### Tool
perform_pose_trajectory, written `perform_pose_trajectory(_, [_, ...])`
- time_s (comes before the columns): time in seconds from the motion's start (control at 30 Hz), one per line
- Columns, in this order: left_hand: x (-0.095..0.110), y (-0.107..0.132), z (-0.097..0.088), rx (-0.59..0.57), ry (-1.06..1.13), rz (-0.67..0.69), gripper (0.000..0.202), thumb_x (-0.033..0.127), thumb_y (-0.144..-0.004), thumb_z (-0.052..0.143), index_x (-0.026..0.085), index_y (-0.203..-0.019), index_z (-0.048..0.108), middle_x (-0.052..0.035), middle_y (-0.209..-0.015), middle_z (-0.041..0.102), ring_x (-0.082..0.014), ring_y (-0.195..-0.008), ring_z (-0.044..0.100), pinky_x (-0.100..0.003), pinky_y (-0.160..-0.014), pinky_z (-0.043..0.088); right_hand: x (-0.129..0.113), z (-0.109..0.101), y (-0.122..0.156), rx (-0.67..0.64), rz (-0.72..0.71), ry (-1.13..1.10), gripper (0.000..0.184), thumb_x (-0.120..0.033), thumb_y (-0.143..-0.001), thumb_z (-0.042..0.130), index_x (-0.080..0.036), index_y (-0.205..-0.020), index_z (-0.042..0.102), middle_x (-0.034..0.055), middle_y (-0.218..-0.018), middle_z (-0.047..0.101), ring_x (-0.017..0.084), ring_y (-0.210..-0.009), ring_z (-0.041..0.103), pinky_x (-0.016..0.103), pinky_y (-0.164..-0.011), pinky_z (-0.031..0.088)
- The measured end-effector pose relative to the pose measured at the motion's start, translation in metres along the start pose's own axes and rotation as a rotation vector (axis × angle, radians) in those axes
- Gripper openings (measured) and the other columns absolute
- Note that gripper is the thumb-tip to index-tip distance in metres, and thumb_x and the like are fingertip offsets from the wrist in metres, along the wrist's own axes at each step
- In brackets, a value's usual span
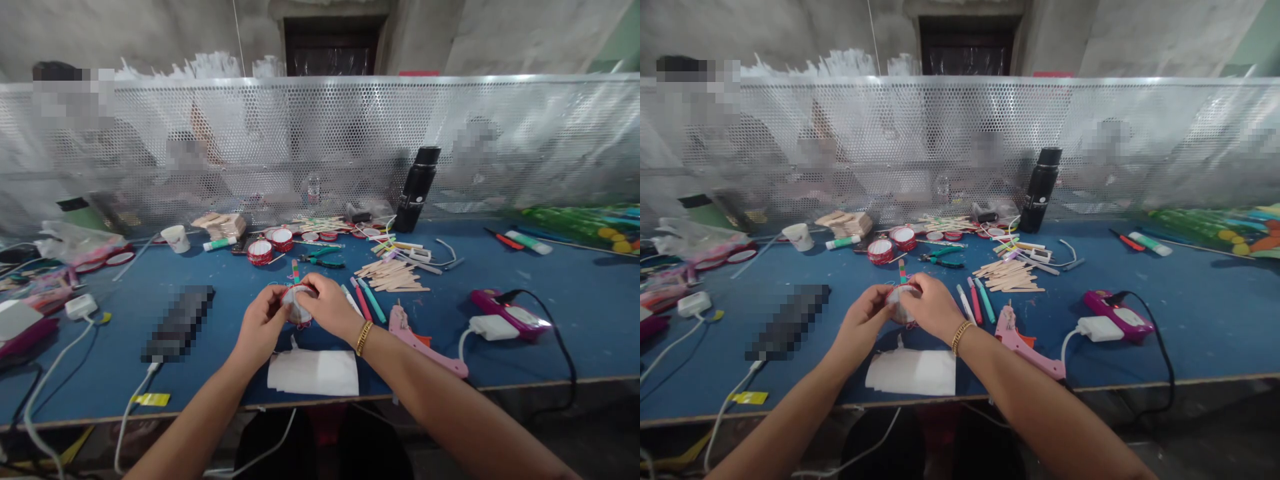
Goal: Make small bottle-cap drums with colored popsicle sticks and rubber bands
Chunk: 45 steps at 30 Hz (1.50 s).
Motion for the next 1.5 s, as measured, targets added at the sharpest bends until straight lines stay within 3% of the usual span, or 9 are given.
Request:
perform_pose_trajectory(0.67, [-0.0064,-0.0008,0.0027,0.003,0.124,-0.050,0.030,0.040,-0.083,0.069,0.017,-0.102,0.068,-0.0039,-0.088,0.071,-0.0192,-0.077,0.064,-0.033,-0.073,0.055,-0.0015,-0.0029,0.0003,0.009,-0.005,-0.026,0.012,-0.028,-0.084,0.059,-0.021,-0.074,0.059,-0.0031,-0.069,0.058,0.014,-0.068,0.052,0.027,-0.065,0.037])
perform_pose_trajectory(1.03, [-0.0039,-0.0012,0.0021,0.031,0.087,-0.080,0.022,0.027,-0.071,0.073,0.018,-0.091,0.069,-0.0002,-0.078,0.071,-0.0163,-0.070,0.064,-0.028,-0.068,0.054,0.0019,-0.0041,0.0008,0.050,0.009,-0.052,0.012,-0.032,-0.085,0.060,-0.021,-0.084,0.063,0.0002,-0.081,0.068,0.017,-0.077,0.060,0.028,-0.072,0.045])
perform_pose_trajectory(1.23, [-0.0059,0.0002,0.0017,0.048,0.072,-0.121,0.022,0.030,-0.070,0.074,0.018,-0.088,0.069,0.0007,-0.071,0.070,-0.0161,-0.063,0.064,-0.027,-0.060,0.054,-0.0011,-0.0071,0.0018,0.074,0.010,-0.066,0.009,-0.030,-0.083,0.060,-0.022,-0.080,0.061,-0.0005,-0.078,0.068,0.016,-0.074,0.060,0.028,-0.071,0.045])
perform_pose_trajectory(1.5, [-0.0027,0.0021,0.0030,0.046,0.079,-0.141,0.026,0.031,-0.069,0.075,0.018,-0.090,0.068,0.0002,-0.072,0.072,-0.0171,-0.063,0.067,-0.028,-0.059,0.058,-0.0026,-0.0079,0.0013,0.075,-0.002,-0.056,0.010,-0.028,-0.083,0.060,-0.021,-0.076,0.060,-0.0009,-0.075,0.066,0.016,-0.072,0.058,0.028,-0.069,0.043])
Point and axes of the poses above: each hand's wrist, its own y-axis away from the middle knuckle, its own z-axis out of the palm, x = y × z, the point moved 8 cm from there along -y, towards the middle knuckle
